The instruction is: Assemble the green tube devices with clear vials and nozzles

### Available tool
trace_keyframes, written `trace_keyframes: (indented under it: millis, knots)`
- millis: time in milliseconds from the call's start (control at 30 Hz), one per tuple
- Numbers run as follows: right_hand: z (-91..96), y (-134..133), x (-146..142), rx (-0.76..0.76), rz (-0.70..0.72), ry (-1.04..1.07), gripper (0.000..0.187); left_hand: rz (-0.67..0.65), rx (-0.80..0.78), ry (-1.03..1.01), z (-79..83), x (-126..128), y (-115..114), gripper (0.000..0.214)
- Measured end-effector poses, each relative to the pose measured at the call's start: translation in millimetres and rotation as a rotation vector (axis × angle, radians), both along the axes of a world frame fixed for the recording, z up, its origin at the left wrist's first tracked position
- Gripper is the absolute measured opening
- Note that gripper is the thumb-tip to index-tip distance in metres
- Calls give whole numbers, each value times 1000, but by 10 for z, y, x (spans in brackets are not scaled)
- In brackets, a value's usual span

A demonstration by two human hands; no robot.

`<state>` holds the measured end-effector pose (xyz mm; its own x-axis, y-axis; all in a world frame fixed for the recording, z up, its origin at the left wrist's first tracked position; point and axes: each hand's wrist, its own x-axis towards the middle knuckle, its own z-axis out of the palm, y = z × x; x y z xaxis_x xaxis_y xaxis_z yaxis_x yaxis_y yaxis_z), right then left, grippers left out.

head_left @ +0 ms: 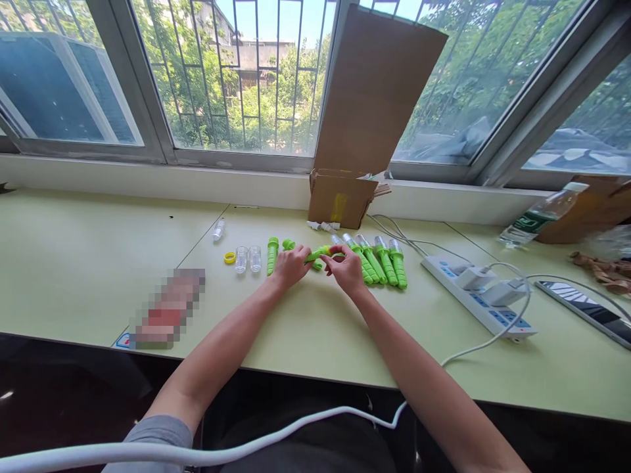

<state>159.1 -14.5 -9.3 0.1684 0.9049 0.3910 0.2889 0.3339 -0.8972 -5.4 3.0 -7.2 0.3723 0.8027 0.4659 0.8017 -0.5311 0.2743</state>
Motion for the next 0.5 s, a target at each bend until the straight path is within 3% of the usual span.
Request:
trace_keyframes:
  millis: [500]
  knots:
    - [2, 12, -18, -2, -17, -41, 52, 22, 14, -49, -36, -9, 20, 26]
